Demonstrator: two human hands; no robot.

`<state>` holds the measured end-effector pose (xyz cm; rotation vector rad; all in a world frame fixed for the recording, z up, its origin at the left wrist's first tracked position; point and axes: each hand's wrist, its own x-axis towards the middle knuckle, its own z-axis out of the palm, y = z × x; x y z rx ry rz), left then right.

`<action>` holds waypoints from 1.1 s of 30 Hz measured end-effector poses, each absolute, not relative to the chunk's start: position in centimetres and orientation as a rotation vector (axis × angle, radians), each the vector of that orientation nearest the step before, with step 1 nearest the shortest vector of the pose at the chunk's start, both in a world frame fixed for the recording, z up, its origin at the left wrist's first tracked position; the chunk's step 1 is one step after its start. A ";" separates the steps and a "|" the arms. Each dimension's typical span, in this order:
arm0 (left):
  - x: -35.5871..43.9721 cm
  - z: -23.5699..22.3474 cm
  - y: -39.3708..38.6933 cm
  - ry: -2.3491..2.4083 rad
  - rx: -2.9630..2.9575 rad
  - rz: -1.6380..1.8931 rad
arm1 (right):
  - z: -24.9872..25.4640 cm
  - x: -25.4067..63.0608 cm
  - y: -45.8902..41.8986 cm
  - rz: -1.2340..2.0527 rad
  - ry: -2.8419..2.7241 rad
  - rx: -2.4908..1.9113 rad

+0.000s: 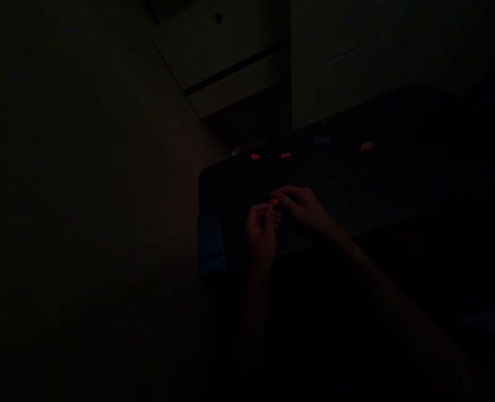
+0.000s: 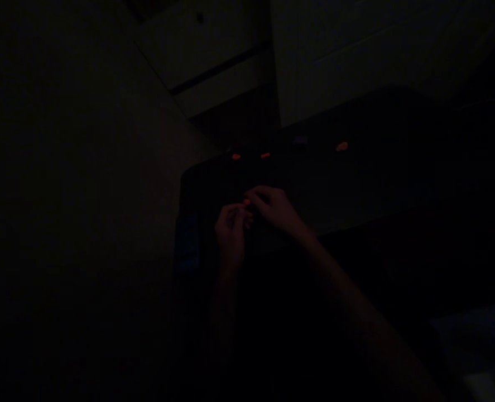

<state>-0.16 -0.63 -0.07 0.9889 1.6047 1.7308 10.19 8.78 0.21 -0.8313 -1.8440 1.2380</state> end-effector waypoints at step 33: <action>-0.2 -0.2 -0.6 1.599 0.984 1.731 | 0.2 10.2 8.8 1.252 -1.838 -0.837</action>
